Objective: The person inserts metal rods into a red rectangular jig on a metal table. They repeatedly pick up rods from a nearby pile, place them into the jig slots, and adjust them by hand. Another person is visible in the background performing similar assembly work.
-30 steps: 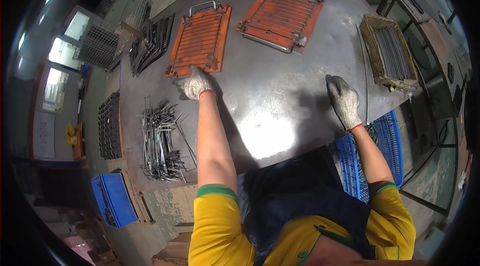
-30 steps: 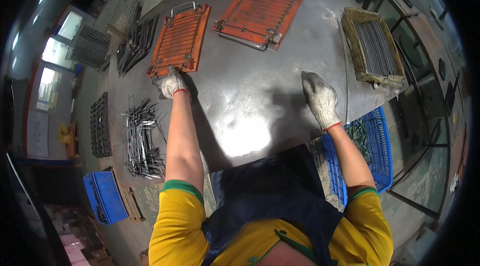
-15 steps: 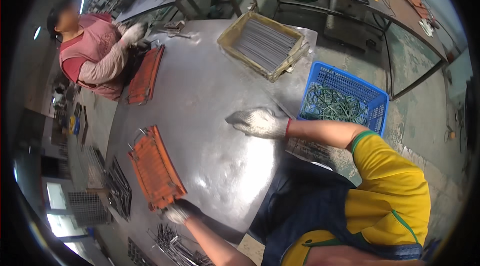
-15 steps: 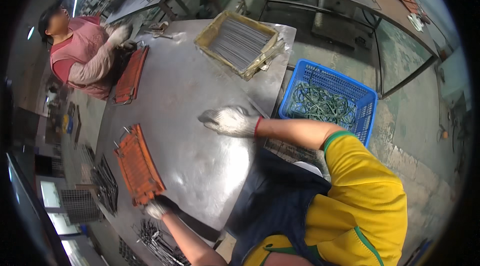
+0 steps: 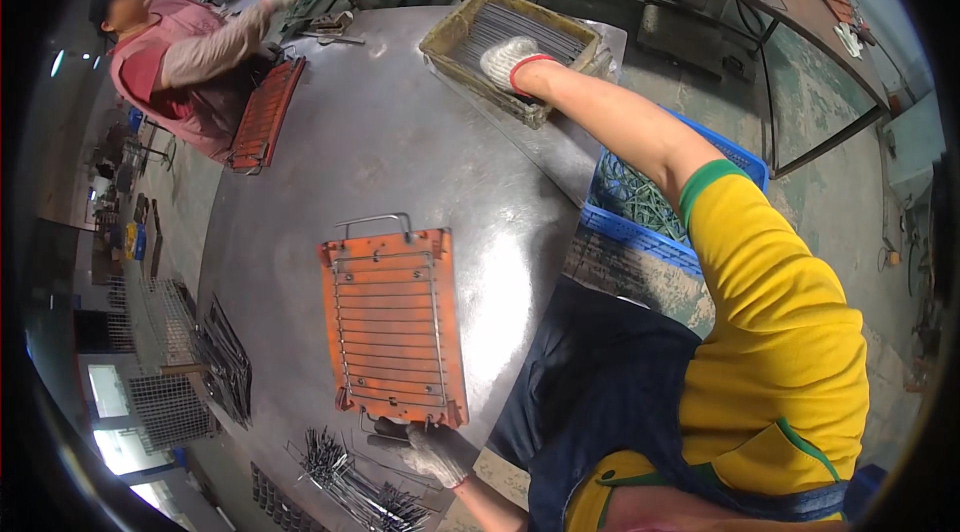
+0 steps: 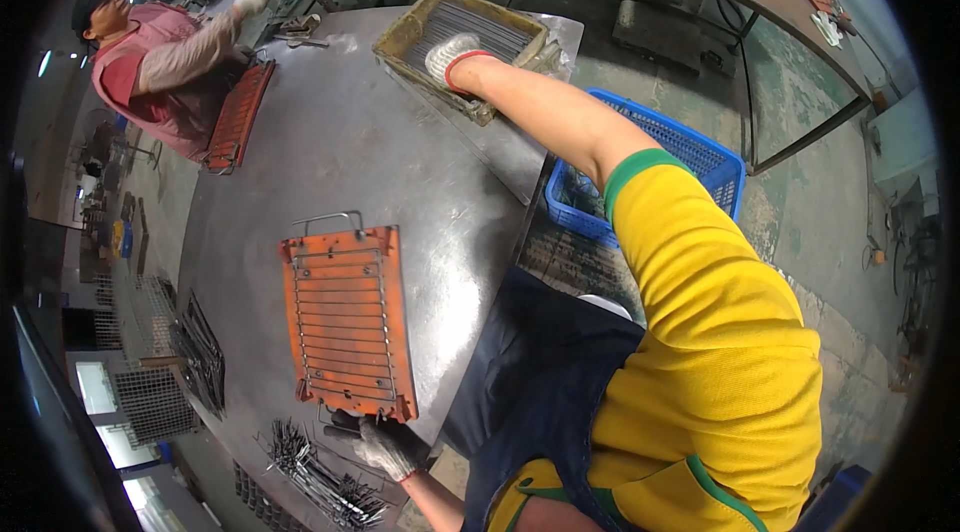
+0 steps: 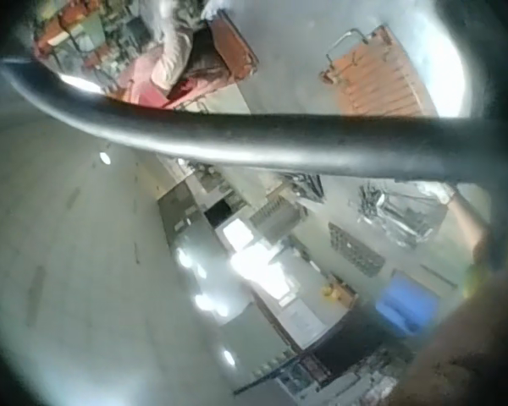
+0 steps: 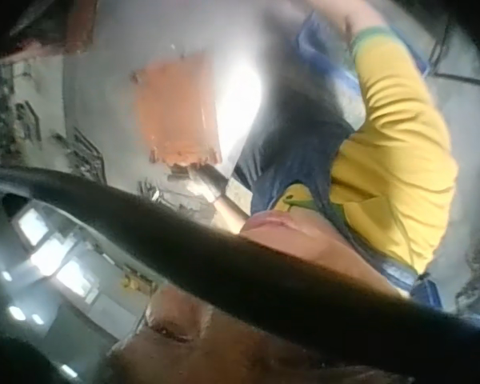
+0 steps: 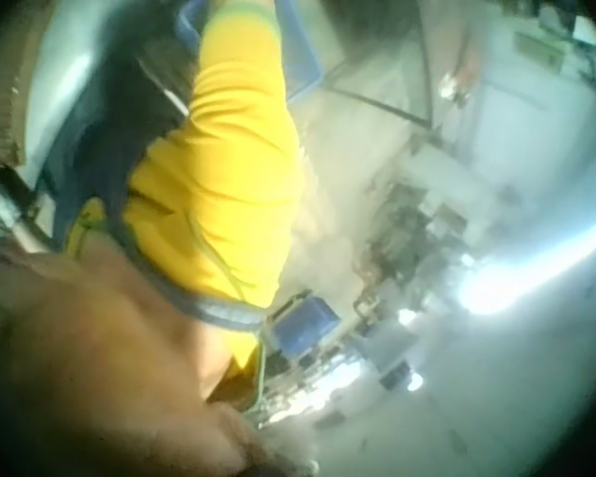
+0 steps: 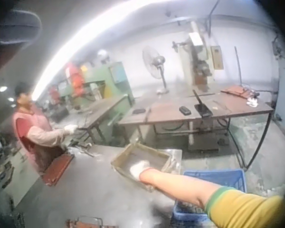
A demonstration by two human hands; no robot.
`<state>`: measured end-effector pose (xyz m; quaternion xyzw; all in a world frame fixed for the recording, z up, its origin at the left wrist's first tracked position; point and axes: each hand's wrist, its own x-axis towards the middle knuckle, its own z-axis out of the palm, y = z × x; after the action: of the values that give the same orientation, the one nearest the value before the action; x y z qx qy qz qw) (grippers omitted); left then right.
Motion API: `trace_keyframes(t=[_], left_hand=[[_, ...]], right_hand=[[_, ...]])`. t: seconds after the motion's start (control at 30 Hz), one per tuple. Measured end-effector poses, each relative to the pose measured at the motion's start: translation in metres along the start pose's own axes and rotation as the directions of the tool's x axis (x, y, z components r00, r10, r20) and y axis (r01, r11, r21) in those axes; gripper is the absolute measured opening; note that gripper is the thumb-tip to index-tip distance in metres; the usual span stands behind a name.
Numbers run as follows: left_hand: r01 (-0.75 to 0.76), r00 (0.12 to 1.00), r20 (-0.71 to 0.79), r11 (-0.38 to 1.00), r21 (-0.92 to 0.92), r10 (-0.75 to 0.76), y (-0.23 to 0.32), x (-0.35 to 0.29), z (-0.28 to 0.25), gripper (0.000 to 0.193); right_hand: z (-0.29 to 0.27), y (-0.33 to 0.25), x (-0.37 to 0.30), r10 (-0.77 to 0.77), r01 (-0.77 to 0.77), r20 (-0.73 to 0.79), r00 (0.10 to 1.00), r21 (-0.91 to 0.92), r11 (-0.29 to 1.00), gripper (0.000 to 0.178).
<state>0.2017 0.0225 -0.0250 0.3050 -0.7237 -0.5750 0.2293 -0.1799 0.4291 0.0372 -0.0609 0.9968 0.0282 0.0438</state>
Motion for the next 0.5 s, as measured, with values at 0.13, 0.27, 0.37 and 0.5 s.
trace_keyframes(t=[0.13,0.27,0.37,0.5], left_hand=[[0.163,0.985,-0.026,0.977,-0.139,-0.168,0.046,-0.014,0.015,0.067],[0.067,0.998,0.0,0.997,0.034,-0.067,0.042,-0.015,0.011,0.062],[0.143,0.988,-0.044,0.987,-0.077,-0.147,0.039,-0.012,0.011,0.062],[0.189,0.982,0.001,0.978,-0.086,-0.19,0.056,0.003,0.009,0.066]], right_hand=[[0.012,0.001,0.013,0.093,-0.085,-0.149,0.984,0.059,0.995,0.026],[0.006,0.0,0.017,0.191,-0.174,-0.133,0.973,0.13,0.976,0.025],[-0.009,0.018,0.009,0.211,-0.222,0.068,0.975,0.34,0.914,0.02],[0.029,0.067,0.022,0.0,-0.013,0.017,1.0,0.771,0.636,0.019]])
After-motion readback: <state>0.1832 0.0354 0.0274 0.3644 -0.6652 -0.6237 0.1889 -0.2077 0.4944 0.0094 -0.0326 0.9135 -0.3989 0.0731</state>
